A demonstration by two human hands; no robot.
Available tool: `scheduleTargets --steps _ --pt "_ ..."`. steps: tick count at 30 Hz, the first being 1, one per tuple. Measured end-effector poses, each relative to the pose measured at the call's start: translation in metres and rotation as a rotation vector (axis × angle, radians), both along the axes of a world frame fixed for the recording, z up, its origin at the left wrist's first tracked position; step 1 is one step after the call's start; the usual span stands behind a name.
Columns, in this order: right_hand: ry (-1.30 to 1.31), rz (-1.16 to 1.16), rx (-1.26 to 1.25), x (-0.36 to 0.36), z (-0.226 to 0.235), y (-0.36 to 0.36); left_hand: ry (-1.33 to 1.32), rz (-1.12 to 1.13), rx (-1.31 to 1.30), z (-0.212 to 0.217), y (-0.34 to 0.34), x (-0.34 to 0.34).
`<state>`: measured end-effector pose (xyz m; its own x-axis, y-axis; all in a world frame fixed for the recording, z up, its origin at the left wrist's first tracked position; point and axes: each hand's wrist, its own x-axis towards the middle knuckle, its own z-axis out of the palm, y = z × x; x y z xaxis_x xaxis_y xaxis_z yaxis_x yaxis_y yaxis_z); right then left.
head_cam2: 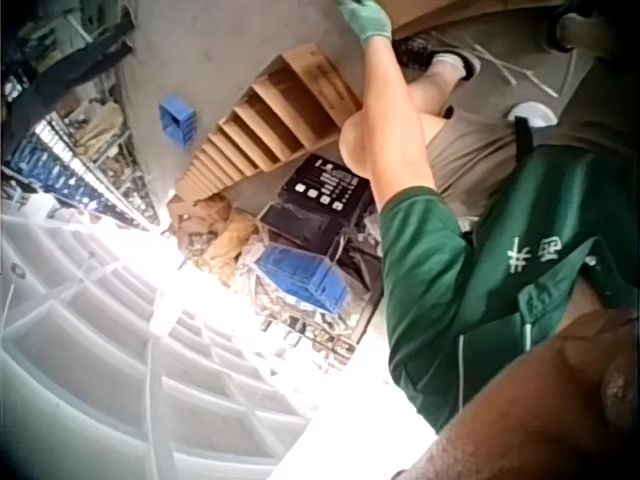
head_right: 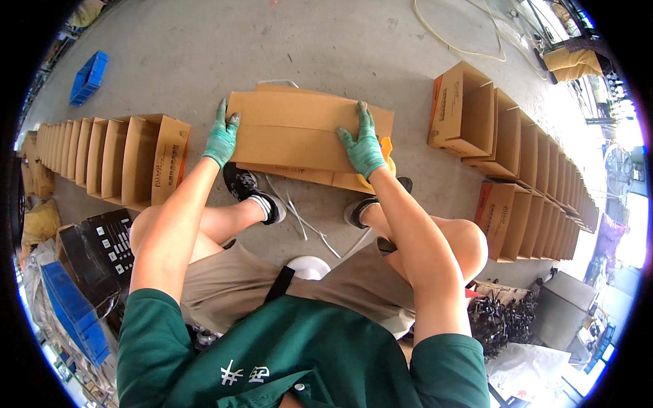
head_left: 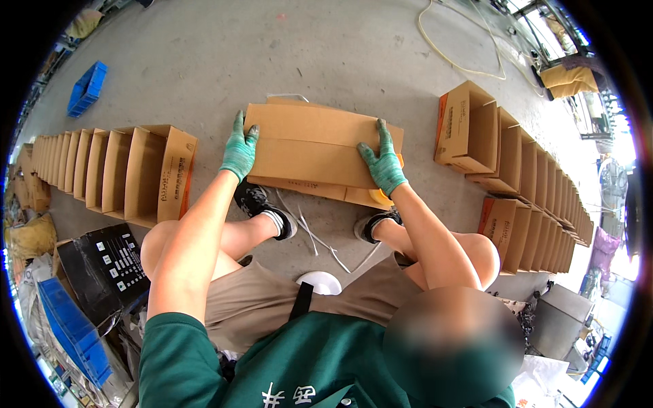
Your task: The person sits on the floor and repeatedly assembles and seals cardboard boxes. They fold the flaps of each box and use a handheld tape dispenser to apply packing tape along the seams. The sealed boxes are then placed into a stack to the right.
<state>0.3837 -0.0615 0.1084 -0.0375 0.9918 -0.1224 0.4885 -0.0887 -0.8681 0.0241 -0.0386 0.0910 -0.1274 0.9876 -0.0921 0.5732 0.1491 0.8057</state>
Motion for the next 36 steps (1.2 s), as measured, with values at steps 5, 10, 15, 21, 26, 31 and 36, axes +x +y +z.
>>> scheduleTargets --steps 5,10,15,21,26,31,36 --pt "0.063 -0.024 -0.033 -0.003 -0.001 0.0 -0.298 -0.039 -0.043 -0.01 0.001 -0.015" --pt "-0.213 0.029 0.066 0.001 -0.005 0.001 -0.019 -0.091 -0.039 -0.015 0.003 -0.016" --pt "0.346 -0.195 -0.194 0.089 -0.027 0.034 -0.052 -0.116 0.004 -0.01 0.004 -0.003" --pt "-1.074 0.75 -0.2 0.108 -0.123 -0.003 -0.068 -0.124 -0.002 -0.012 0.01 -0.001" --pt "-0.133 -0.366 -0.48 0.032 -0.127 -0.031 0.03 -0.081 -0.023 -0.011 0.0 -0.017" --pt "0.194 -0.331 -0.291 0.093 -0.084 0.018 -0.01 -0.066 -0.003 -0.014 0.002 -0.012" --pt "0.604 -0.224 -0.034 0.08 0.096 0.065 -0.013 -0.055 0.016 -0.008 -0.001 -0.011"
